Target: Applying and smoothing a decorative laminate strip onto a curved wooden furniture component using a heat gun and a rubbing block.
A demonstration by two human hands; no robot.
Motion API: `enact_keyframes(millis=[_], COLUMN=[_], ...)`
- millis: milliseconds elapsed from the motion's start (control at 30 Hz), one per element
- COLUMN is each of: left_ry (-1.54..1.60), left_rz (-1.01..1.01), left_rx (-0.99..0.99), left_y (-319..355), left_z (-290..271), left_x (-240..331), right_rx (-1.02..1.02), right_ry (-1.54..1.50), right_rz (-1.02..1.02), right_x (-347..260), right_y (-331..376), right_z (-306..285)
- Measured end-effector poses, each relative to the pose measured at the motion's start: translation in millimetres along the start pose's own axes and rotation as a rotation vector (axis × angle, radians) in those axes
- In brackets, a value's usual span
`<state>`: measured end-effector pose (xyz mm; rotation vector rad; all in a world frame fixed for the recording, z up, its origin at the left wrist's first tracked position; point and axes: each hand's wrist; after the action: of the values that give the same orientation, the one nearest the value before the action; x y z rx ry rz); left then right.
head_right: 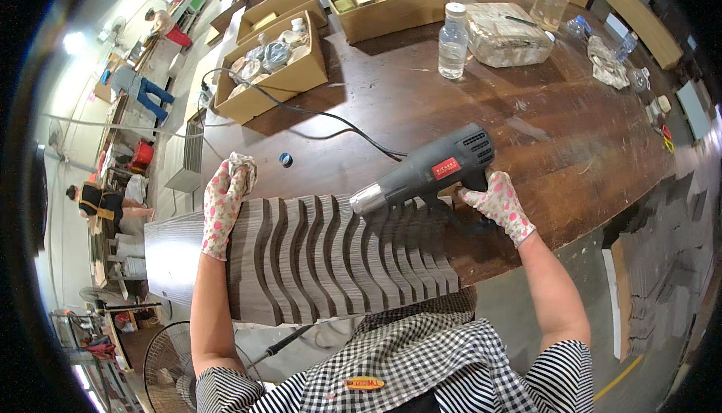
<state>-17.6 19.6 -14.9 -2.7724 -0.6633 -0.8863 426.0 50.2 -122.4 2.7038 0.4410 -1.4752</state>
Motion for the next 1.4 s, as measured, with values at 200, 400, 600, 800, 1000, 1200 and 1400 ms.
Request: enact_keyframes(millis=[200, 400, 600, 800, 1000, 1200, 1400], left_ry=[0.034, 0.051, 0.049, 0.112, 0.109, 0.217, 0.106], left_rz=[0.014, -0.038, -0.055, -0.082, -0.069, -0.057, -0.044], left_rx=[0.008, -0.090, -0.067, -0.130, -0.100, -0.117, -0.074], left_y=[-3, -10, -14, -15, -14, -7, -12], left_z=[0, 1, 5, 2, 1, 1, -1], left_x=[-9, -12, -23, -25, -28, -12, -24], right_rx=[-0.058, -0.020, 0.000, 0.005, -0.030, 0.040, -0.117], right_ry=[0.047, 0.102, 0.034, 0.111, 0.052, 0.152, 0.097], right_rz=[0.114, 0.060, 0.044, 0.080, 0.084, 0.009, 0.121], right_x=[-3, 1, -6, -10, -17, -16, -22], right_y=[-6, -8, -7, -9, -10, -9, -7], right_z=[-2, -5, -9, -9, -11, -8, -14])
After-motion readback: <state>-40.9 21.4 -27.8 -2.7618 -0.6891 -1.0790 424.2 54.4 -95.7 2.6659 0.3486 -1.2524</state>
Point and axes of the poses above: each hand's wrist, its own y-axis away from the middle knuckle, its own z-axis out of the palm, x = y × z, and after that the axes turned 12 degrees about -z, right-handed
